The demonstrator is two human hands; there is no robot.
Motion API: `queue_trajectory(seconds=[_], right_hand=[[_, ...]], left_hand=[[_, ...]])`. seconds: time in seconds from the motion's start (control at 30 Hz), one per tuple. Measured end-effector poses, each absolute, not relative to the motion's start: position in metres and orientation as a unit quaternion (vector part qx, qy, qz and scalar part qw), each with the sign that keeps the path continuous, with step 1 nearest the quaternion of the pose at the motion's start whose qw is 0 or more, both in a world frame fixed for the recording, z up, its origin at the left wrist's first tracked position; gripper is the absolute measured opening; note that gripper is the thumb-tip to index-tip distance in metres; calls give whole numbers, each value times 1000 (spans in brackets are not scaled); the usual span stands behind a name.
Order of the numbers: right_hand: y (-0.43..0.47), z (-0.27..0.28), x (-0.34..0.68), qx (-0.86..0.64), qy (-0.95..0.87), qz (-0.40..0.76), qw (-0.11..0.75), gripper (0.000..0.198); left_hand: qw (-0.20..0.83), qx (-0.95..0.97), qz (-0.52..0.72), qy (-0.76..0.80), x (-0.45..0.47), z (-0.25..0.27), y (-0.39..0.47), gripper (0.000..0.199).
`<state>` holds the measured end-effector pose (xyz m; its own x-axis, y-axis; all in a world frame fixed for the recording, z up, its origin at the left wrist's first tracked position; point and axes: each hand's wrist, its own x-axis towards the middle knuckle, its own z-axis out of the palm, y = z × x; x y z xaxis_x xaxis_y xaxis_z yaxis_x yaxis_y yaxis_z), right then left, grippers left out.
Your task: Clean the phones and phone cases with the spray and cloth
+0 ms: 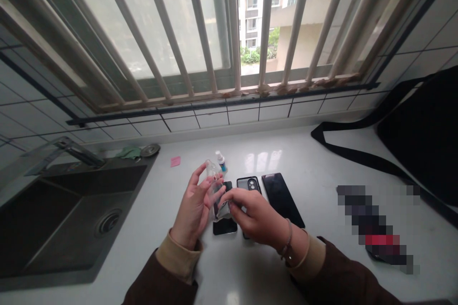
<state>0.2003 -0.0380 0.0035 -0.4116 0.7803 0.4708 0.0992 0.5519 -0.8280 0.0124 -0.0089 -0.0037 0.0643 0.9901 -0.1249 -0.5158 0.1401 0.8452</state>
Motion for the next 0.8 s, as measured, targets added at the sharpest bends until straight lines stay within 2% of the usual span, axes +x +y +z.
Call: queue_trajectory(seconds=[0.1,0.2,0.3,0.4,0.5,0.67,0.8], right_hand=[[-38,-2,197,-290,-699,471,453,20],[-34,-11,196,-316,-623,522,490,16],[-27,-16,199,-373,-556,506,544,20],[-21,-17,204,-438,-544,450,557,22],[-19,-17,206,-465,-558,417,547,24],[-20,-15,207,-476,-585,391,528,25],[-22,-15,207,-479,-596,380,520,25]], left_hand=[[665,319,565,370,13,-3,-9,66],[691,289,544,378,13,1,-7,61],[724,242,521,382,11,9,-6,49],[729,242,499,400,7,14,-5,41],[676,305,470,477,-1,12,-1,38],[498,409,414,643,-28,-8,13,30],[425,449,355,701,-56,-23,22,29]])
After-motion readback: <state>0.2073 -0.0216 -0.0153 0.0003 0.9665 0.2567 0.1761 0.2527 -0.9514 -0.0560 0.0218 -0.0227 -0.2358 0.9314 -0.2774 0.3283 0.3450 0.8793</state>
